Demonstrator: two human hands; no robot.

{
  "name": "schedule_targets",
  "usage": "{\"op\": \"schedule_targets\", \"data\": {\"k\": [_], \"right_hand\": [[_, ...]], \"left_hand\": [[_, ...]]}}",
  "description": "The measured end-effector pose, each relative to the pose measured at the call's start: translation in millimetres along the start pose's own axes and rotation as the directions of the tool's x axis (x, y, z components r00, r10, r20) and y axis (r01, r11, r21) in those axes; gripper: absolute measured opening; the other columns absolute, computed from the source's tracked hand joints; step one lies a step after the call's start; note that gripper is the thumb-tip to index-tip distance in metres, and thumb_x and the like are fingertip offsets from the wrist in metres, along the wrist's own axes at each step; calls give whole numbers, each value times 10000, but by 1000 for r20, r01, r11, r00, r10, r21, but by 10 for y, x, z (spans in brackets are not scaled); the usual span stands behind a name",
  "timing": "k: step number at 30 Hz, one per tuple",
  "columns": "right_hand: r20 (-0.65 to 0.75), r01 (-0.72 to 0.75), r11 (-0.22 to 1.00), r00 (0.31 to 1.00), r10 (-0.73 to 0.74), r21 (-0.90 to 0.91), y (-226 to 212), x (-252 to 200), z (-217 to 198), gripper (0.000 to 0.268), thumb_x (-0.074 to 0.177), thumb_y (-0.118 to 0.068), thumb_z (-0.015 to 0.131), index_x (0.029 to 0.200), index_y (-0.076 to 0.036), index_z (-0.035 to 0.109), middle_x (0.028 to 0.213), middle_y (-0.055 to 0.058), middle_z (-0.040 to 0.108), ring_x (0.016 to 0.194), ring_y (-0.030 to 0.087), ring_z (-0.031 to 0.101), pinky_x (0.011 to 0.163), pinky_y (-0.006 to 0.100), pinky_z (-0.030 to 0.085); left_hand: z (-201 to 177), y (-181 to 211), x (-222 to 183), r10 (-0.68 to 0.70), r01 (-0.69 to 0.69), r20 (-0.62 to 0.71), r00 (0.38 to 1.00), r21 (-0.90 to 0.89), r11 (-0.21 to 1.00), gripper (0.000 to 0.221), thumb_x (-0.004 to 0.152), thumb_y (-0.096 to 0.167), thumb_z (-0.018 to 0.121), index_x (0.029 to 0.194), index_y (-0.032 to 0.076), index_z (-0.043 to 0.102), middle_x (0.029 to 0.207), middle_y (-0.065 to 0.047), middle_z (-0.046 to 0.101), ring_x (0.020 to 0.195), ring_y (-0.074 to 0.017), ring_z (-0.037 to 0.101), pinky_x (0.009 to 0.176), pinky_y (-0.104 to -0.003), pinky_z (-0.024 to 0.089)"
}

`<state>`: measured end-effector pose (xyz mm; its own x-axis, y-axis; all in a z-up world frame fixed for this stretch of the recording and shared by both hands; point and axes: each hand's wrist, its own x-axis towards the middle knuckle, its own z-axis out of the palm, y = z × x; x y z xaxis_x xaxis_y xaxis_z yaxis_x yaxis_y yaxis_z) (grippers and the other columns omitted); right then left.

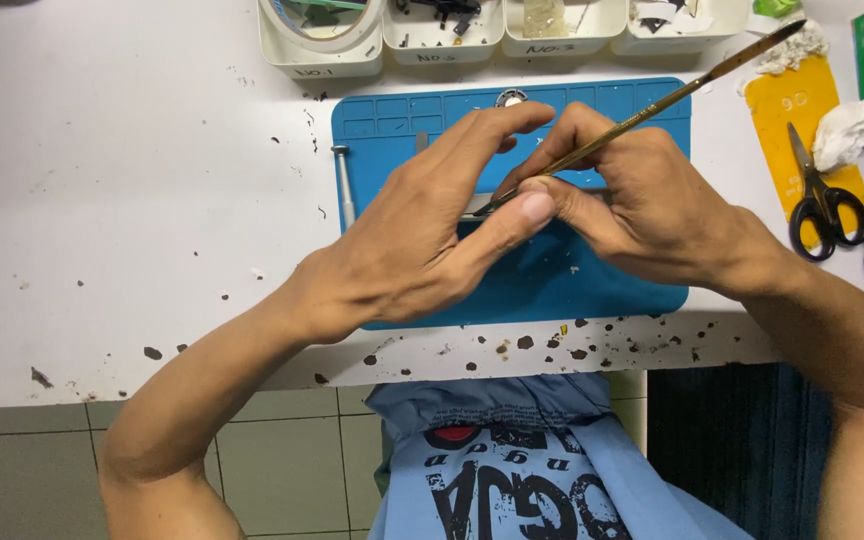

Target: Disassembling and cleaning a white electronic device using a spudger, brush, and other repair tools on an anti-static mat.

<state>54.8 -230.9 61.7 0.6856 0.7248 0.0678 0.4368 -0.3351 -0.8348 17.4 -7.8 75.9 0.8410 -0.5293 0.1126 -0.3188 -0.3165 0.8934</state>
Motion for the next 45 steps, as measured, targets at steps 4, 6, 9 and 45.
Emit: {"op": "schedule_targets", "data": {"k": [4, 6, 9, 45], "right_hand": [[-44, 16, 997, 999, -13, 80, 99, -46, 63, 83, 1030, -45, 559, 1078, 10, 519, 1076, 167, 746, 1029, 259, 772, 908, 344, 629], [-124, 92, 991, 989, -79, 98, 147, -63, 91, 82, 1025, 11, 588, 1100, 43, 578, 1072, 184, 707, 1052, 295, 751, 1016, 382, 624], [-181, 159, 984, 973, -143, 78, 62, -23, 64, 65, 1018, 32, 641, 1053, 86, 649, 1023, 185, 722, 960, 276, 748, 916, 343, 622], [299, 76, 802, 945, 132, -593, 282, -186, 1557, 255, 965, -22, 529, 736, -129, 558, 598, 74, 548, 413, 268, 481, 339, 400, 348]], "left_hand": [[166, -45, 68, -23, 23, -6, 1000, -69, 997, 536, 1057, 469, 362, 1401, 63, 430, 1352, -137, 595, 1177, -277, 660, 943, -398, 597], [216, -74, 77, -65, 64, -55, 996, -11, 998, 506, 1049, 500, 356, 1404, 156, 467, 1062, -39, 730, 908, -226, 725, 730, -362, 536], [294, -172, 16, 10, -10, -130, 991, 3, 1000, 415, 1141, 442, 401, 1509, 251, 415, 1420, -70, 720, 1226, -261, 774, 1023, -390, 631], [372, -197, -30, 10, -65, -184, 983, -296, 953, 144, 1129, 228, 352, 1144, 93, 400, 1124, -247, 730, 1113, -395, 761, 1008, -465, 670]]}}
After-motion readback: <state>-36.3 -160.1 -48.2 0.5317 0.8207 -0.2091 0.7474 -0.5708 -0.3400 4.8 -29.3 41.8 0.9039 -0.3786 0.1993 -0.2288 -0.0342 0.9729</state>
